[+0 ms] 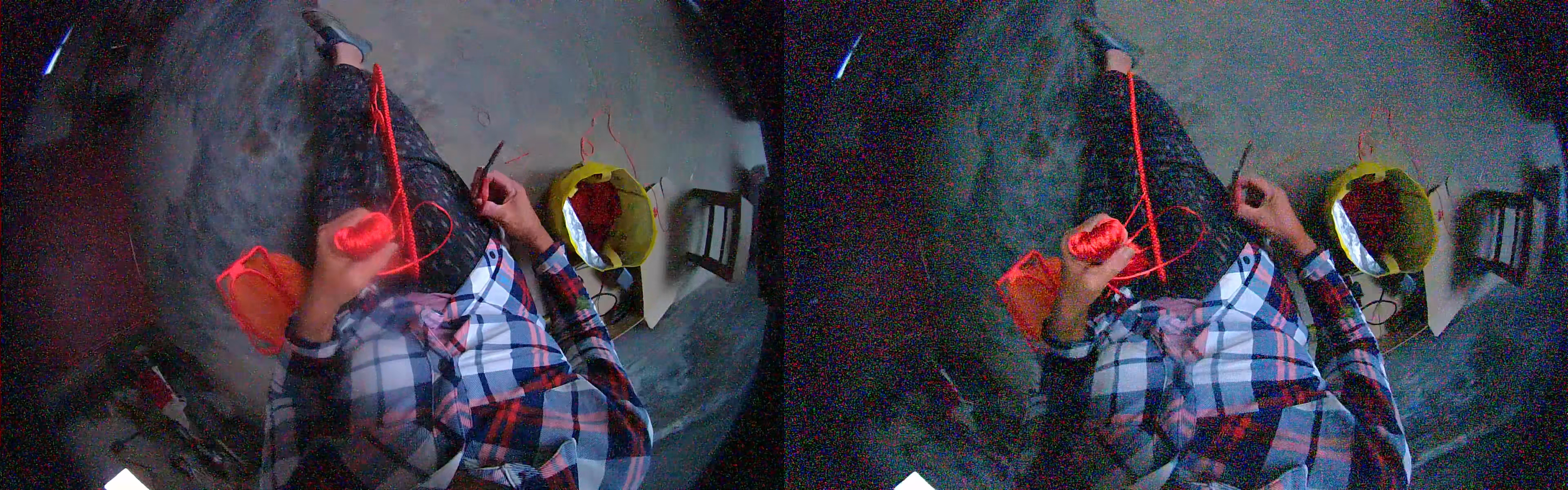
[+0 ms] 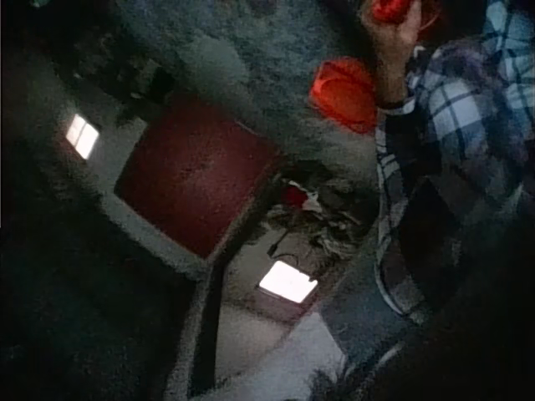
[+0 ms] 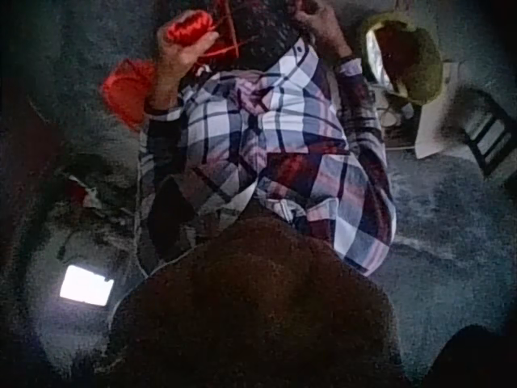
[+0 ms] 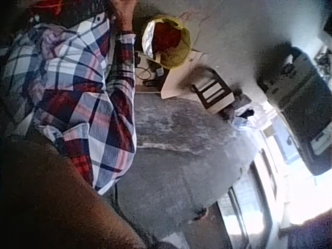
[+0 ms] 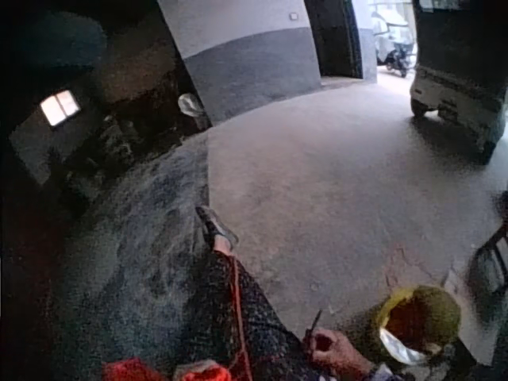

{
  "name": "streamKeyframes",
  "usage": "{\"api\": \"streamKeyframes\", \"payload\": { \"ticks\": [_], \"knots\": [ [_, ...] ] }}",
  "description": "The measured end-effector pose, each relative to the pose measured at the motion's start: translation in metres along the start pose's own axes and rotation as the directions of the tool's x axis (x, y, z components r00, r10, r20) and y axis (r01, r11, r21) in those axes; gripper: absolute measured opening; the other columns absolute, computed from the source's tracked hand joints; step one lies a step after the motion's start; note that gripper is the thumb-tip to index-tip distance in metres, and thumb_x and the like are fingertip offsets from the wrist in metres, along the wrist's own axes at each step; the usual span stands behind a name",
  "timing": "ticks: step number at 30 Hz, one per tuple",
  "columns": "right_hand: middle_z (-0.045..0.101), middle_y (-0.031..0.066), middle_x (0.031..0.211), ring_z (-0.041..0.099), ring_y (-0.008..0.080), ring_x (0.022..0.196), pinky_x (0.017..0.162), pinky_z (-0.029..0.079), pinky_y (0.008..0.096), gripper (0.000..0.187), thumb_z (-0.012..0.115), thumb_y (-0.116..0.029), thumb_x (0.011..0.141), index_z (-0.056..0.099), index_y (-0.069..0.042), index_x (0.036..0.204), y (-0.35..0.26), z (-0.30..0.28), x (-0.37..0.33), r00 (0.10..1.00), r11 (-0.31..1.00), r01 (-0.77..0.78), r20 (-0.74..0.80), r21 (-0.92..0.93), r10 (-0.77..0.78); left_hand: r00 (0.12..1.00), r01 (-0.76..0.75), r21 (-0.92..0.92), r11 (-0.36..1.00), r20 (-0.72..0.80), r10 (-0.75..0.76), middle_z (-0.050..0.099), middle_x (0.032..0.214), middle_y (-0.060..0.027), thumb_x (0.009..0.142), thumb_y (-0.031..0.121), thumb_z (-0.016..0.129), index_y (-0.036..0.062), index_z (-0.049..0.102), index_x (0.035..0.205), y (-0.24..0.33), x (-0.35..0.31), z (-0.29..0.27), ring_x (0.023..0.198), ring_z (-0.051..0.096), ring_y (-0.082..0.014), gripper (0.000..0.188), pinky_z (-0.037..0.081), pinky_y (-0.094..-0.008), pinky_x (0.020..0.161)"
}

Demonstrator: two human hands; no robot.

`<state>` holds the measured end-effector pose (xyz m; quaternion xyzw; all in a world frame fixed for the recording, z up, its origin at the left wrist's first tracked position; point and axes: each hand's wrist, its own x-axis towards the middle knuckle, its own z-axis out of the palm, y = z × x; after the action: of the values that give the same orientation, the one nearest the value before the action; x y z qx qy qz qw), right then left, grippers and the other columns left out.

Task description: Wrapping a square red plastic frame with red twine.

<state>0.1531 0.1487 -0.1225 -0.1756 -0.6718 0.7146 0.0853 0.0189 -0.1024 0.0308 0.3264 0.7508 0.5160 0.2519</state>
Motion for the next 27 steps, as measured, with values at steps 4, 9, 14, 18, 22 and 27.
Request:
{"api": "streamKeyframes", "payload": {
  "ticks": [4,9,14,18,22,27],
  "knots": [
    [0.054,-0.0022,0.083,0.051,0.0078,0.077,0.071,0.043,0.0232,0.021,0.07,-0.01,0.076,0.051,-0.006,0.085,-0.042,0.016,0.001,0.994,0.986,0.073,0.072,0.147,-0.084,0.997,0.022,-0.041,0.999,-0.074,-0.025,0.059,0.073,-0.0052,0.071,0.005,0.072,0.0026,0.06,0.075,0.005,-0.002,0.008,0.066,0.058,-0.0166,0.013,0.045,-0.0297,0.062],
    [0.053,-0.0054,0.076,0.049,0.0036,0.07,0.062,0.04,0.0205,0.016,0.068,-0.013,0.081,0.055,-0.005,0.087,-0.093,0.026,-0.02,0.958,0.996,0.007,0.283,0.088,-0.032,0.996,-0.019,0.009,1.0,-0.086,0.02,0.059,0.073,-0.0068,0.071,0.006,0.072,0.003,0.059,0.075,0.004,-0.003,0.007,0.066,0.058,-0.0196,0.014,0.045,-0.0323,0.062],
    [0.059,0.006,0.069,0.054,0.0133,0.063,0.057,0.044,0.0334,0.042,0.062,-0.042,0.085,0.062,-0.003,0.101,-0.11,0.011,-0.032,0.851,0.949,-0.031,0.489,-0.313,0.189,0.984,-0.146,0.171,0.974,-0.075,0.16,0.057,0.073,-0.0101,0.069,0.006,0.073,0.0034,0.059,0.076,0.011,0.001,0.007,0.066,0.058,-0.0261,0.015,0.046,-0.0347,0.061],
    [0.058,0.0062,0.069,0.054,0.0153,0.063,0.058,0.045,0.0337,0.053,0.05,-0.053,0.089,0.061,-0.003,0.1,-0.096,0.015,-0.034,0.782,0.974,-0.046,0.599,-0.22,0.172,0.967,-0.206,0.29,0.935,-0.083,0.239,0.057,0.072,-0.0063,0.068,0.005,0.071,0.004,0.057,0.079,0.014,0.002,0.011,0.067,0.058,-0.0196,0.018,0.046,-0.0301,0.064],
    [0.051,0.0003,0.071,0.047,0.009,0.064,0.055,0.038,0.026,0.058,0.056,-0.058,0.086,0.058,0.0,0.093,-0.096,0.021,-0.024,0.701,0.968,-0.225,0.671,-0.113,0.241,0.969,-0.211,0.264,0.941,-0.073,0.237,0.058,0.074,-0.0079,0.066,0.004,0.071,0.0036,0.057,0.078,0.009,-0.002,0.015,0.067,0.059,-0.0222,0.019,0.047,-0.0309,0.064],
    [0.051,0.0015,0.072,0.046,0.0093,0.061,0.054,0.037,0.0244,0.06,0.055,-0.057,0.086,0.057,0.002,0.096,-0.09,0.032,-0.012,0.623,0.935,-0.354,0.745,-0.002,0.237,0.928,-0.335,0.338,0.879,-0.043,0.37,0.06,0.078,-0.0097,0.062,0.003,0.072,0.0033,0.059,0.08,0.002,-0.004,0.018,0.069,0.061,-0.026,0.023,0.048,-0.0333,0.063]
  ]
}}
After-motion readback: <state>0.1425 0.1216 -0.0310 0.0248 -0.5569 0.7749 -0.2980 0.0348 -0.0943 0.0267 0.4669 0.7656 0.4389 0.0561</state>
